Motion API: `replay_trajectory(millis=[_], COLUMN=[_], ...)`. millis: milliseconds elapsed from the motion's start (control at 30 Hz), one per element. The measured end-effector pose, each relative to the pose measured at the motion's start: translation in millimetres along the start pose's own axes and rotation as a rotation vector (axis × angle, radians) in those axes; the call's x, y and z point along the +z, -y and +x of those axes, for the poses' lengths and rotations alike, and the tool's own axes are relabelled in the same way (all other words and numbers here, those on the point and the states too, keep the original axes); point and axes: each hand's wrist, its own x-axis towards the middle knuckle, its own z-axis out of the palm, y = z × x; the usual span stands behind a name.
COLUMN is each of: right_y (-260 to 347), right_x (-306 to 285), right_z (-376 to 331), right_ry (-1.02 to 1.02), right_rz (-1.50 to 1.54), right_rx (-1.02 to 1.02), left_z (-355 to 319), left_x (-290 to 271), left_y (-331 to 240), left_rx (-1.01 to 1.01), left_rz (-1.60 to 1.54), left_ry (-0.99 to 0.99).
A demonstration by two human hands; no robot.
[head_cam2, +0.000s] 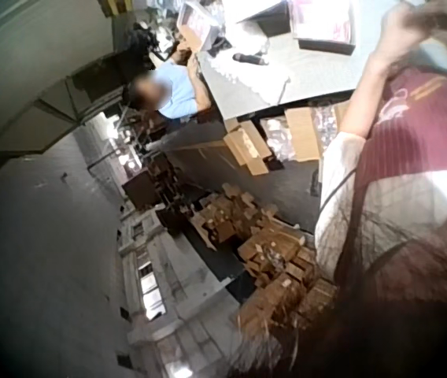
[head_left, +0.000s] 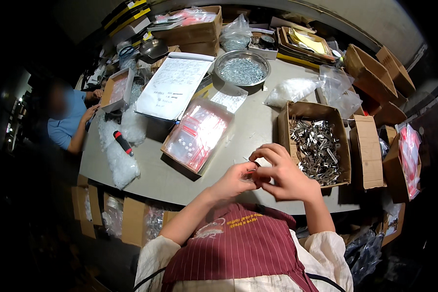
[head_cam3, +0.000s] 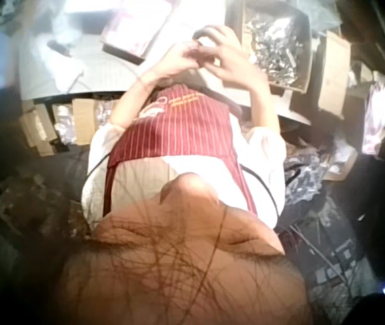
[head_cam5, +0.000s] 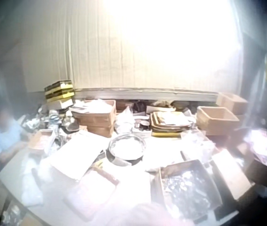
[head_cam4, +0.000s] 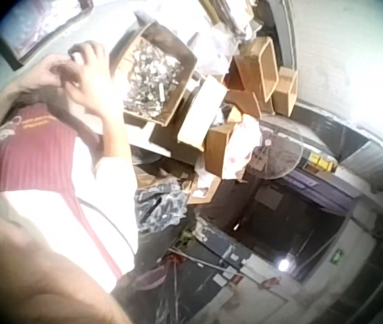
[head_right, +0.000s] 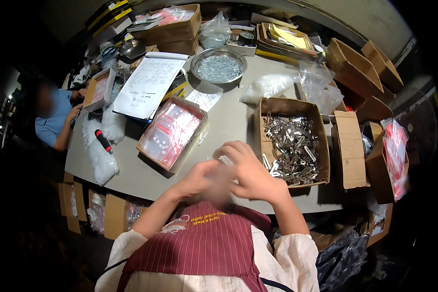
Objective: The person sorts small metal fasteners from a cardboard box into a plastic bag. They pick up individual fasteners, place them into the bag, and occasionally adjust the bag or box. A second person is visible across the table also handling items.
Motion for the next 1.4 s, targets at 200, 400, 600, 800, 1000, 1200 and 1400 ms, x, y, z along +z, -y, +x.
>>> replay_trajectory(millis=[200,400,600,800,1000,1200,1400], right_y=[-40,-40,-22,-1,1,8,17], right_x=[5,10,20,37,46,46,52], right_z=[-15,-19,-19,-8,-7,4,17], right_ry=[-0.108,-0.291,-0.340,-0.406,-0.351,-0.186,-0.130], right_rz=[0.638,0.855,0.602,0.505,0.542,0.361,0.212], right_rx=[0.650,0.670,0.573,0.452,0.422,0.368,0.347], left_z=[-8,-10,-10,-8,-13,-19,-28], left_x=[-7,-5,-1,-6,-5,1,-8], left_y=[-6,-14,-5,-16,-27,-32,-26], left_rx=[-0.064,-0.032,0.121,0.298,0.376,0.451,0.411], left_rz=[-0.353,-0.379,0.109,0.154,0.402,0.688,0.593], left_ry=[0.060,0.048,-0.175,-0.467,-0.559,-0.580,-0.588])
